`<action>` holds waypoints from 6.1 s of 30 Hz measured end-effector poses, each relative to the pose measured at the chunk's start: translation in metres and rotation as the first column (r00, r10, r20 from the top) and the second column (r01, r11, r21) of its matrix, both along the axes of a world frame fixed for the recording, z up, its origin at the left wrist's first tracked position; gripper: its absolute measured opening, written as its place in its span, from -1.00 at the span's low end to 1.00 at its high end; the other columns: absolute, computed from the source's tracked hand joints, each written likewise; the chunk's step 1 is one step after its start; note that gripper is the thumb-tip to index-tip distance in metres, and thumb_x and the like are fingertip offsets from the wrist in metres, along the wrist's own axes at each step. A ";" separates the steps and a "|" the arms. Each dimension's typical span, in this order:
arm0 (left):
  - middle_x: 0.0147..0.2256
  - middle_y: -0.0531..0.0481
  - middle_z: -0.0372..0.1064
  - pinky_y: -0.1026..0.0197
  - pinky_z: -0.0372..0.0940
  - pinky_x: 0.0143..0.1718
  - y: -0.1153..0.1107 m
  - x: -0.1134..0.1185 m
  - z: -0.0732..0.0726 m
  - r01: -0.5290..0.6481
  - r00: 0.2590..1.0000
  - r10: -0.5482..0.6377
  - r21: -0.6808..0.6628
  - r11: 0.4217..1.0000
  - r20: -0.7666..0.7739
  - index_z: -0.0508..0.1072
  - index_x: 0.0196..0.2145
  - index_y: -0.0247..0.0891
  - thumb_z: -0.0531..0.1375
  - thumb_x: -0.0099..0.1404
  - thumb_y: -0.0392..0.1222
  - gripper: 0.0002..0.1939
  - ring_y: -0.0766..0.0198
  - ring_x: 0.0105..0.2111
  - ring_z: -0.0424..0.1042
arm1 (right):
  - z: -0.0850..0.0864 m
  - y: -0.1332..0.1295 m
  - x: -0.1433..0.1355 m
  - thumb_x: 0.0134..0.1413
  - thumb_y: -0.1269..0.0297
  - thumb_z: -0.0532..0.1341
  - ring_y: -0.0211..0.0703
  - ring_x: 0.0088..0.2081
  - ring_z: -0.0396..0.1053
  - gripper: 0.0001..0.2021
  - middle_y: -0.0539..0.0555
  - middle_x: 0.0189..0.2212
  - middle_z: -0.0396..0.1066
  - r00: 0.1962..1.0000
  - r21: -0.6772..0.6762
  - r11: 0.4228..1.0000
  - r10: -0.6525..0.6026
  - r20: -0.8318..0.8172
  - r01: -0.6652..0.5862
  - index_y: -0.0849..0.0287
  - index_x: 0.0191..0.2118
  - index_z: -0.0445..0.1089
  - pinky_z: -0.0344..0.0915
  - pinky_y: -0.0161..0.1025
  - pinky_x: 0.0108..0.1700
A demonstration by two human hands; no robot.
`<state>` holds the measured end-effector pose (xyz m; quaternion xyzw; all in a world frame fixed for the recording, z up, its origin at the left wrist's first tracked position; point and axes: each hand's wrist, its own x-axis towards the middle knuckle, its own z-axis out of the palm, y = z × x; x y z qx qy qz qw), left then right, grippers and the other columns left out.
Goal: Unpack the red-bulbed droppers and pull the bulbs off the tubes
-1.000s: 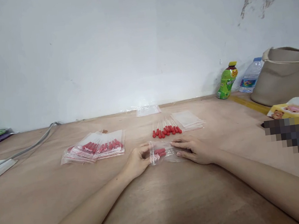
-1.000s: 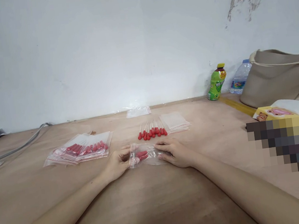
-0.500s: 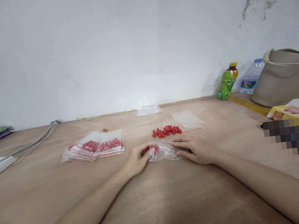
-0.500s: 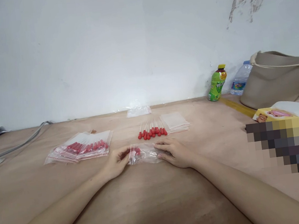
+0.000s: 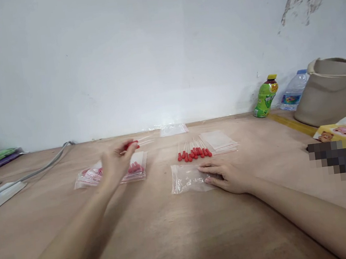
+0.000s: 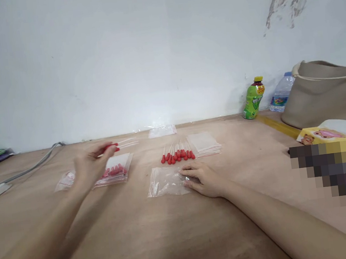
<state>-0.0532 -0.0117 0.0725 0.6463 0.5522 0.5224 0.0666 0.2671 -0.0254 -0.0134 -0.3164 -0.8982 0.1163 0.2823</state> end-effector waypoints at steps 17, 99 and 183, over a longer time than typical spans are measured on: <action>-0.21 -0.12 0.44 0.16 0.29 -0.20 0.031 0.074 -0.070 0.148 0.960 -0.195 -0.226 0.963 -0.203 0.46 -0.18 -0.24 0.14 0.13 0.08 -0.60 0.12 -0.24 0.43 | 0.001 0.000 0.001 0.11 0.16 0.09 -0.08 -0.01 0.24 -0.63 0.16 -0.02 0.29 1.000 0.003 1.000 -0.002 -0.001 0.002 0.13 0.03 0.30 0.20 -0.08 0.02; 0.24 0.02 -0.23 -0.08 -0.28 0.20 -0.048 0.047 -0.061 0.460 0.428 -0.684 -0.509 0.727 -0.590 -0.06 0.19 0.03 -0.05 0.30 0.04 -0.47 0.16 0.23 -0.20 | 0.007 -0.004 0.007 -0.03 -0.03 0.17 0.00 0.06 0.16 -0.52 0.16 0.03 0.24 0.998 -0.145 0.989 -0.014 0.059 0.023 0.08 0.00 0.32 0.12 -0.01 0.08; -0.39 -0.09 0.43 0.31 0.38 -0.50 -0.031 0.072 -0.055 0.656 0.679 -0.130 -0.517 0.550 0.723 0.39 -0.29 -0.36 0.17 0.17 -0.02 -0.69 0.33 -0.49 0.43 | 0.001 0.000 -0.011 -0.26 0.19 0.31 -0.34 -0.51 0.28 -0.39 0.01 -0.30 0.30 0.772 -0.722 0.680 -0.386 -0.505 -0.132 0.11 -0.03 0.08 0.24 -0.35 -0.56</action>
